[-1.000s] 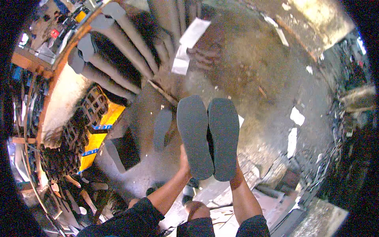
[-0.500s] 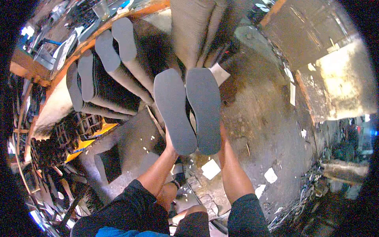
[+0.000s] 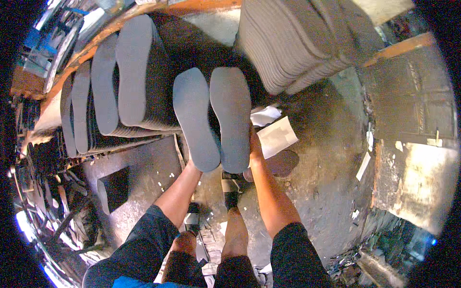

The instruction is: The person picks up gray shoe insoles from a workbench, aligns them, and stacks them into neat piles. They repeatedly gather, align, and place the insoles into organized stacks on the bench.

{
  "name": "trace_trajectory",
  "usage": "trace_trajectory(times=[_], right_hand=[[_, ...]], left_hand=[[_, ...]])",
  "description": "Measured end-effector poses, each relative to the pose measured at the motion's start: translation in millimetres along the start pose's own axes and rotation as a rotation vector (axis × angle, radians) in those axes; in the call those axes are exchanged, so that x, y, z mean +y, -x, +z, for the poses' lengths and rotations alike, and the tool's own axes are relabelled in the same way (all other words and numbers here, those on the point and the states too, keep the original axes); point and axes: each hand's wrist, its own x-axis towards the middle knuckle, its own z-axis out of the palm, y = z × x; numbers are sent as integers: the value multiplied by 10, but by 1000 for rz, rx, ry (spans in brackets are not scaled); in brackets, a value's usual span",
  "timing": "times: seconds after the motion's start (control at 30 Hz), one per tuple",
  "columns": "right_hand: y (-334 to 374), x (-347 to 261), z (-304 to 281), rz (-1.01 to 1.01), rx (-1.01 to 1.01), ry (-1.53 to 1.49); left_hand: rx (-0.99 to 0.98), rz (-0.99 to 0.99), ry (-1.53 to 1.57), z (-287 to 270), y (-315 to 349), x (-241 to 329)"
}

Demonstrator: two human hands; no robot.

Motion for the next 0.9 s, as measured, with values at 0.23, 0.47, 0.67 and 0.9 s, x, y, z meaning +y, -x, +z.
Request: trace_trajectory(times=[0.23, 0.47, 0.67, 0.9], right_hand=[[-785, 70, -110, 81, -52, 0], [-1211, 92, -39, 47, -124, -12], [-1563, -26, 126, 67, -113, -37], [-1288, 85, 211, 77, -48, -167]], left_hand=[[19, -9, 101, -9, -619, 59], [154, -61, 169, -163, -902, 113], [212, 24, 181, -258, -1236, 261], [169, 139, 207, -218, -1026, 13]])
